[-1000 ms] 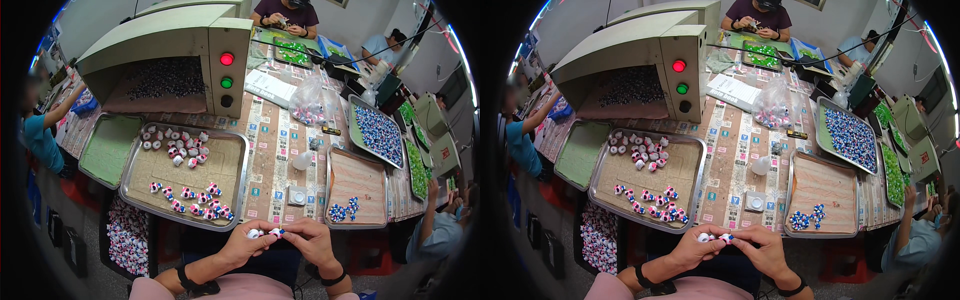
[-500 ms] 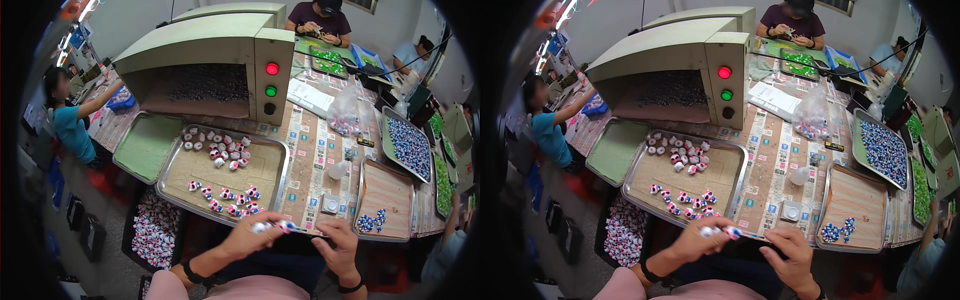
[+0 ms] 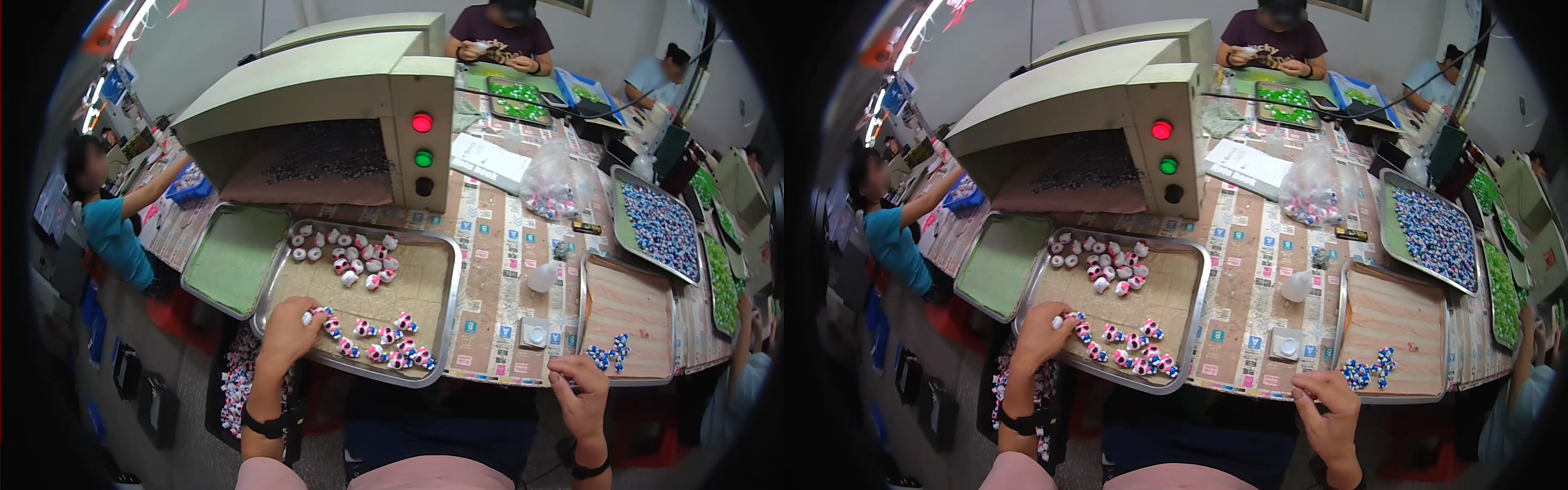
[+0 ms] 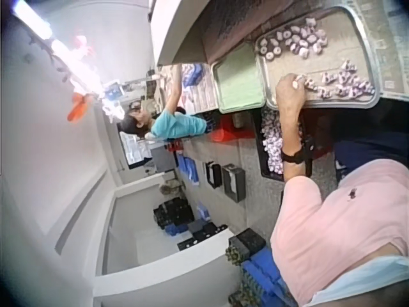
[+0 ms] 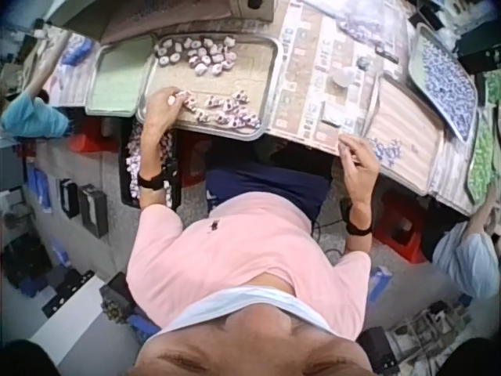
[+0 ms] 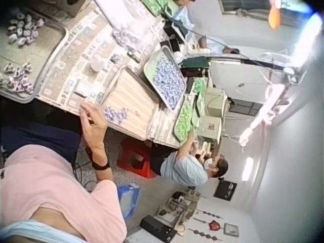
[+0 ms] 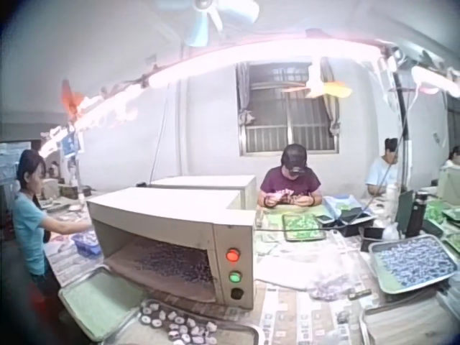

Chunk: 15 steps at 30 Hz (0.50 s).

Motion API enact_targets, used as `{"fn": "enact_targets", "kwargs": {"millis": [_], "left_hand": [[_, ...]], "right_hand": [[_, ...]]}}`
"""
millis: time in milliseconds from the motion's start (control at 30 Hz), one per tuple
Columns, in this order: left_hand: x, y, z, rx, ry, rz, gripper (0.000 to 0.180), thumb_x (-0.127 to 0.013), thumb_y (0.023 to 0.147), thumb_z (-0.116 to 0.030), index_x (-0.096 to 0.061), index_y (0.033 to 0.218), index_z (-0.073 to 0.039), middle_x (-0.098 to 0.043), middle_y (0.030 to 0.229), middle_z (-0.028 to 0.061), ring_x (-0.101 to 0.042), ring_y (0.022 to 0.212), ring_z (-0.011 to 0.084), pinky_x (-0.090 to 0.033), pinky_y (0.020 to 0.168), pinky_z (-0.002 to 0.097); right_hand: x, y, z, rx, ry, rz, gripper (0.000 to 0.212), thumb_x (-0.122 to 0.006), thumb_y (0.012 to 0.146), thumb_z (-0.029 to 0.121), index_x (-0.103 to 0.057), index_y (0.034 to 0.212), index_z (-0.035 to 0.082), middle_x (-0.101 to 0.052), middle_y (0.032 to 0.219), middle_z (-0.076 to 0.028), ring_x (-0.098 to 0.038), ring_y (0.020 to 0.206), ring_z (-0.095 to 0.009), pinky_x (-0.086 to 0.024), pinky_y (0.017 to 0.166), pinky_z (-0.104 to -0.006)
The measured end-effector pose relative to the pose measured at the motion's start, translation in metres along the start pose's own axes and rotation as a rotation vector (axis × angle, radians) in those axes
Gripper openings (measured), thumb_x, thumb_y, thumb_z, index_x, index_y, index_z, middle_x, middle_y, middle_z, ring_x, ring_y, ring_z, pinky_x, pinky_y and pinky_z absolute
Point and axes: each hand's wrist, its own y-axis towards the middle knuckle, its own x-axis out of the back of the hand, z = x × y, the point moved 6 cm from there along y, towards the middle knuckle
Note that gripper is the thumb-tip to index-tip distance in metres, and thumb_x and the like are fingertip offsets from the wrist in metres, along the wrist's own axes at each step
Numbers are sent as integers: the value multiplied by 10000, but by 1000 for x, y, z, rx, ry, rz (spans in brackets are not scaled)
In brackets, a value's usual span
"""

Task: The person assembles small decorative items by picking white plastic pieces and blue beads from trays and joining them by hand. The assembled items are placed on a tray in front of the workstation.

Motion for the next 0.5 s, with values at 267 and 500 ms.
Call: {"fn": "enact_targets", "kwargs": {"millis": [267,500], "left_hand": [[5,-10,12,-8,-166,-200,214,-685,796,-50,-675,996,22,-657,821,147,-631,796,257,-490,754,352],[-25,-32,-19,87,-1101,45,301,-602,958,-299,-483,790,-79,-511,695,25,-461,528,78,-363,434,240]], "right_hand": [[69,10,-34,-52,-225,-236,151,-671,824,-10,-717,966,13,-678,930,-102,-631,808,-188,-505,646,-276],[97,9,-72,-78,-498,-153,170,-689,785,25,-706,955,21,-675,963,-123,-599,940,-296,-482,820,-374]]}}
